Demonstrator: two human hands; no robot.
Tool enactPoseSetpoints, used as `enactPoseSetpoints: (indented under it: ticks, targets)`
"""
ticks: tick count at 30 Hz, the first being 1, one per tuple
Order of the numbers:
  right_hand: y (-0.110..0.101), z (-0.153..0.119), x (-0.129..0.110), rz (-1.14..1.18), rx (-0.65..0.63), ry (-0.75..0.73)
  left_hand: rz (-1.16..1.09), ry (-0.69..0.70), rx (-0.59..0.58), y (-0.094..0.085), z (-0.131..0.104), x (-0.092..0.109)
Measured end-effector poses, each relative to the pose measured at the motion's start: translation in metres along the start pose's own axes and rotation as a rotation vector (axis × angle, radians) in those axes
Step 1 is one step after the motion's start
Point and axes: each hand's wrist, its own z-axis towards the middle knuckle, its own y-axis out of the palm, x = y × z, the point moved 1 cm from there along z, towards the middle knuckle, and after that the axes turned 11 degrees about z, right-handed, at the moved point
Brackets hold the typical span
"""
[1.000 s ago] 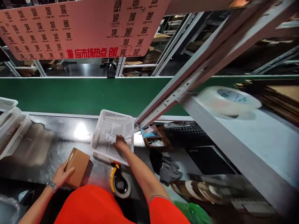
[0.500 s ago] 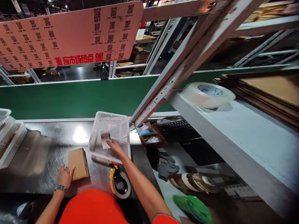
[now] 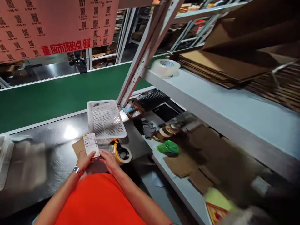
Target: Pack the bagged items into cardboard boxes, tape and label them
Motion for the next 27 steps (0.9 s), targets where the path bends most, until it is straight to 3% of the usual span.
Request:
enactPoseSetpoints:
  ticks: [5, 12, 16, 21, 27]
  targets:
    - [0.008, -0.043, 0.017, 0.059, 0.174, -0.074, 0.003, 0.005, -0.094, -0.012, -0.002, -0.017]
    - [0.024, -0.093, 0.048, 0.137, 0.403, -0.209, 0.05, 0.105, -0.29, -0.003, -0.022, -0.03]
    - [0.024, -0.104, 0.055, 0.138, 0.449, -0.261, 0.074, 0.136, -0.342, 0.0, -0.029, -0.031]
    - [0.019, -0.108, 0.057, 0.121, 0.446, -0.28, 0.108, 0.161, -0.327, 0.005, -0.032, -0.03]
    - [-0.003, -0.117, 0.051, 0.051, 0.498, -0.308, 0.225, 0.257, -0.318, 0.03, -0.041, -0.024]
